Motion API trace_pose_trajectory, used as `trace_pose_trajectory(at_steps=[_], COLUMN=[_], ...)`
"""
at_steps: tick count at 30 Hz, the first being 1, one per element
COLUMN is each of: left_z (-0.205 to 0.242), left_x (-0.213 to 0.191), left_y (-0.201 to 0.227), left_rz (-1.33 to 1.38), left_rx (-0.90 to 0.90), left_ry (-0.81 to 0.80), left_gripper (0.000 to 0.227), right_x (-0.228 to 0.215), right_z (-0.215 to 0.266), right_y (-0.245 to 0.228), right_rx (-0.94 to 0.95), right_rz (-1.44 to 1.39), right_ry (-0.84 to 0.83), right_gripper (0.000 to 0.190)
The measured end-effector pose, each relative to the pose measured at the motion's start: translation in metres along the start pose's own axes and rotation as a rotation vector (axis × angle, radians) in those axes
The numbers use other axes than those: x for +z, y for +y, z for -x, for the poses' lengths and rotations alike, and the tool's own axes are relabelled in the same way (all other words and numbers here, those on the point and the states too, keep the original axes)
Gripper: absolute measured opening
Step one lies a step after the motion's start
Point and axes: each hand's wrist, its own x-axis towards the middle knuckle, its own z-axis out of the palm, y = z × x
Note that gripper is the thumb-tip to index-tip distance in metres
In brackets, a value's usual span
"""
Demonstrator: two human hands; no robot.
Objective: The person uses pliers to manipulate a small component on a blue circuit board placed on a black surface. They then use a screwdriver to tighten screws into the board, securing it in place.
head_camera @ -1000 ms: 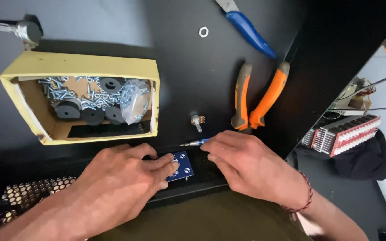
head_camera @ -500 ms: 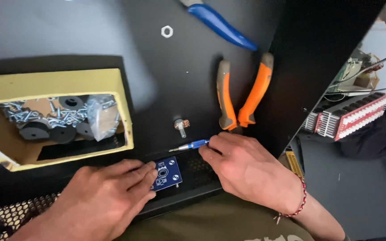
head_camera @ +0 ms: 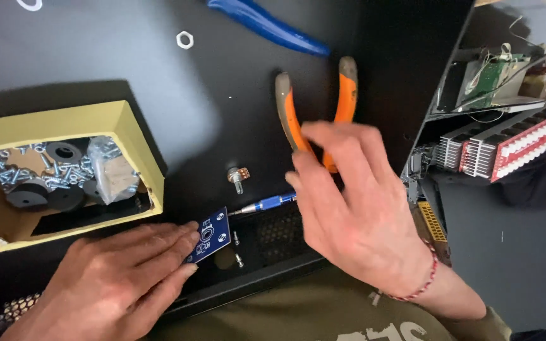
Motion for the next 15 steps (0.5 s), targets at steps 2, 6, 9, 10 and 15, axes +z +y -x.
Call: trace_pose_trajectory(at_steps=[2,6,9,10,15], left_z=[-0.002,0.006,0.003,0.005,0.009], left_x=[0.001,0.014,0.000,-0.001,0.003], left_y=[0.001,-0.002,0.000,0.000,0.001], left_rz=[-0.006,-0.052,-0.049,-0.049,-0.125], left_rx=[0.019,0.091,0.057,0.059,0.097], left_ry=[-0.010,-0.043,0.009,0.016,0.010], left_gripper=[0.031,0.031,0.032,0.032,0.029], right_x=[0.006,0.022,0.029,0.032,0.041], right_z=[-0.002,-0.005,-0.014,-0.015,-0.019], right_y=[-0.004,-0.011,-0.013,-0.011,-0.001], right_rx=[0.050,0.209,0.208,0.204,0.262], right_rz=[0.087,0.284,0.421,0.426,0.364], right_ry=[0.016,0.007,-0.033,-0.032,-0.044], right_gripper=[0.012,0.038,0.058,0.058,0.054])
